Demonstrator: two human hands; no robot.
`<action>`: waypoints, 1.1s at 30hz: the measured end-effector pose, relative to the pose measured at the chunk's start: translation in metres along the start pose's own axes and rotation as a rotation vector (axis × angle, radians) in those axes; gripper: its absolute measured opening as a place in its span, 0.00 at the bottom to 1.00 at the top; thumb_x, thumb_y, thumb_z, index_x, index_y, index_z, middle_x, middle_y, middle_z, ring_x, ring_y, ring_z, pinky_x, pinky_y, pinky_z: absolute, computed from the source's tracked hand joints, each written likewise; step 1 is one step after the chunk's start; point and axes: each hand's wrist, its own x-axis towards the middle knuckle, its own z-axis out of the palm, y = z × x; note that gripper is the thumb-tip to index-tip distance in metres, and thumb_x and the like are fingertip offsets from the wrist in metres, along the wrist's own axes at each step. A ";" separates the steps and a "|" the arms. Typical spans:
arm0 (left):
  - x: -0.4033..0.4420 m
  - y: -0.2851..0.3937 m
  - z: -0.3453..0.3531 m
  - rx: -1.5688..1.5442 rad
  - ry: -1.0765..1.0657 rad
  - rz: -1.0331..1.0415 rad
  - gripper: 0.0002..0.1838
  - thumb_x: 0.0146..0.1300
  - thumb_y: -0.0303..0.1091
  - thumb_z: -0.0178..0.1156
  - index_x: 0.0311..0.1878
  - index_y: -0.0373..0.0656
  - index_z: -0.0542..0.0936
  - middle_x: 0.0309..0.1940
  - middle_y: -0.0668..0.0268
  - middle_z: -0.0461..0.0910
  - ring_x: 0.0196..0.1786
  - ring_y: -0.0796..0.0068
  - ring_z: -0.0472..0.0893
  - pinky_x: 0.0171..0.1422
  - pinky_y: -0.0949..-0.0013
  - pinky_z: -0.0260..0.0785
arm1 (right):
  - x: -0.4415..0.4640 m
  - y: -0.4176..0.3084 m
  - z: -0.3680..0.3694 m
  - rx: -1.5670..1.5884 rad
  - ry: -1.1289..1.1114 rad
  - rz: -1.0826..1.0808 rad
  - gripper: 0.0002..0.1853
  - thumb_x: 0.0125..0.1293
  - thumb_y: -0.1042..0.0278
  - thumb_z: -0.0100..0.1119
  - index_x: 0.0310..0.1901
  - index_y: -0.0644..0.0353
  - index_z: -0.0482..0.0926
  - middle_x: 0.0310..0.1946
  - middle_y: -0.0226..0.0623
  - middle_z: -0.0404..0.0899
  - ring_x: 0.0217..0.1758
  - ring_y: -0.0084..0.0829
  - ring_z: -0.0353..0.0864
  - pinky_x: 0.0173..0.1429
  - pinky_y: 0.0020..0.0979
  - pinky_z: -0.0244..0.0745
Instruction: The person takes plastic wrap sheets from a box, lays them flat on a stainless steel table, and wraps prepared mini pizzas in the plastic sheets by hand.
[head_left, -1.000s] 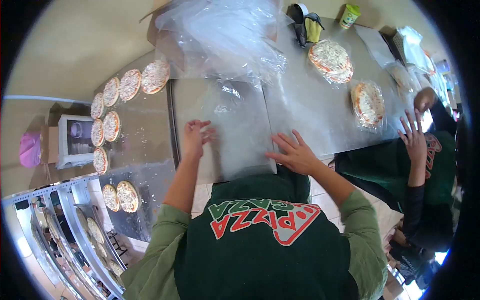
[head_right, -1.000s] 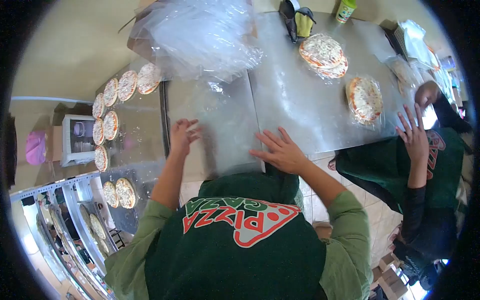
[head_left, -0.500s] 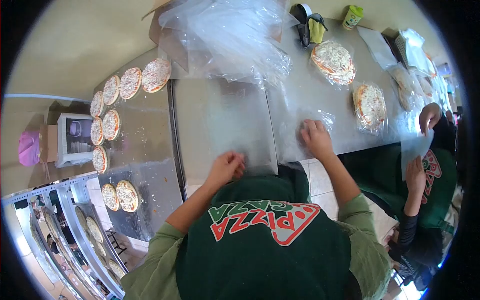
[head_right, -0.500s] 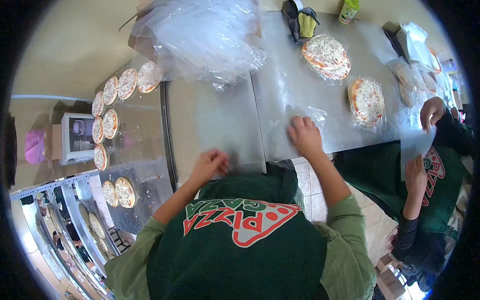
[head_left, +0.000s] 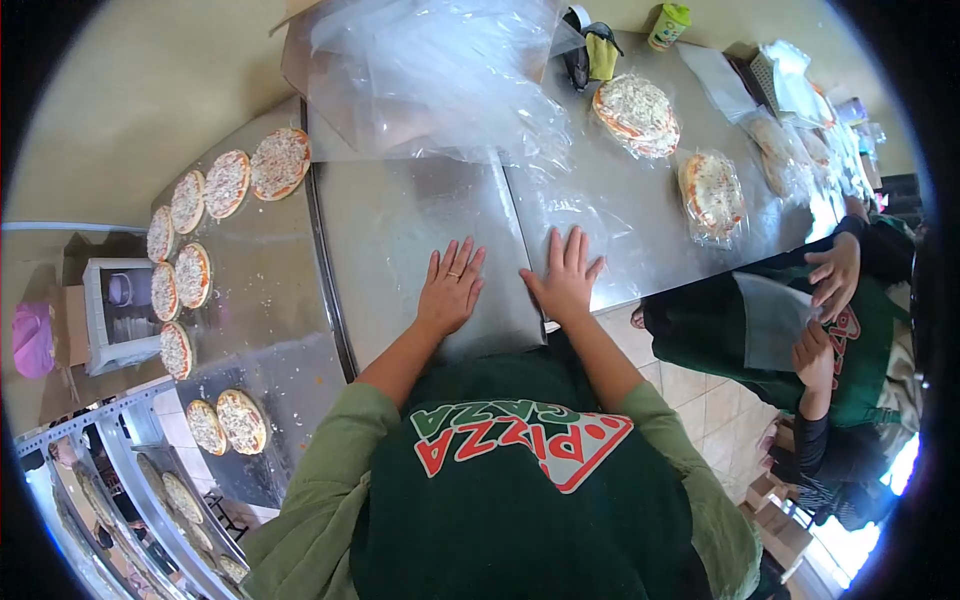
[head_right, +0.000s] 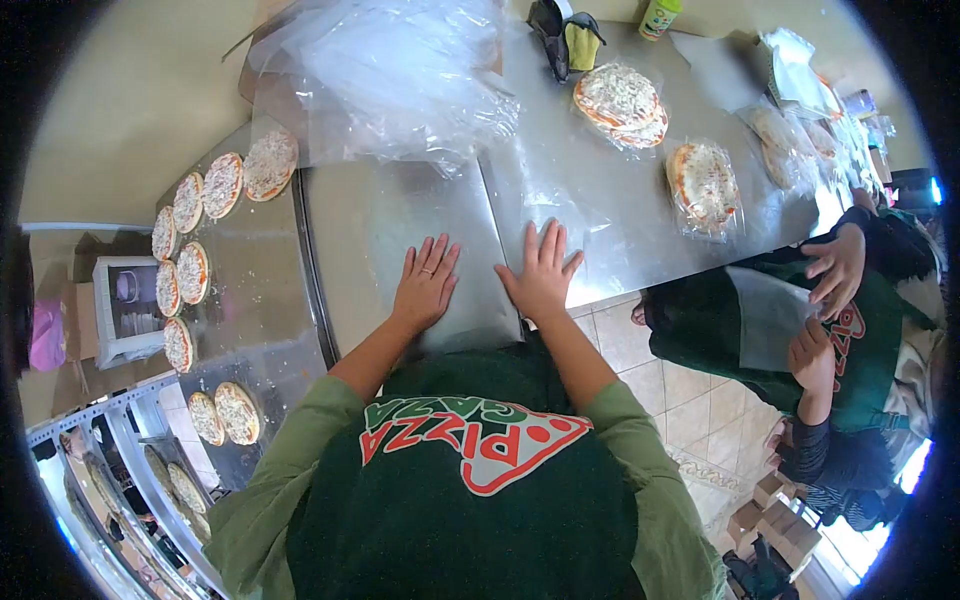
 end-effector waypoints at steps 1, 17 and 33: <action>-0.001 0.000 -0.001 0.004 0.006 0.020 0.27 0.64 0.41 0.46 0.67 0.50 0.59 0.69 0.62 0.53 0.70 0.60 0.53 0.71 0.50 0.42 | 0.000 -0.001 0.003 -0.041 0.014 -0.008 0.32 0.62 0.52 0.50 0.65 0.55 0.58 0.67 0.51 0.49 0.71 0.47 0.49 0.65 0.65 0.38; -0.024 -0.010 -0.030 -0.336 0.109 0.154 0.25 0.62 0.31 0.46 0.64 0.42 0.63 0.65 0.57 0.59 0.68 0.57 0.59 0.70 0.56 0.49 | -0.010 0.058 -0.050 0.231 -0.468 -0.709 0.17 0.57 0.64 0.54 0.50 0.51 0.73 0.58 0.35 0.68 0.64 0.39 0.63 0.70 0.49 0.44; -0.012 0.001 -0.012 -0.135 -0.045 0.278 0.26 0.62 0.35 0.49 0.65 0.46 0.62 0.66 0.62 0.59 0.68 0.62 0.58 0.70 0.53 0.47 | 0.012 0.022 -0.007 -0.046 -0.109 -0.479 0.32 0.59 0.42 0.50 0.65 0.42 0.60 0.68 0.42 0.50 0.71 0.41 0.49 0.67 0.59 0.42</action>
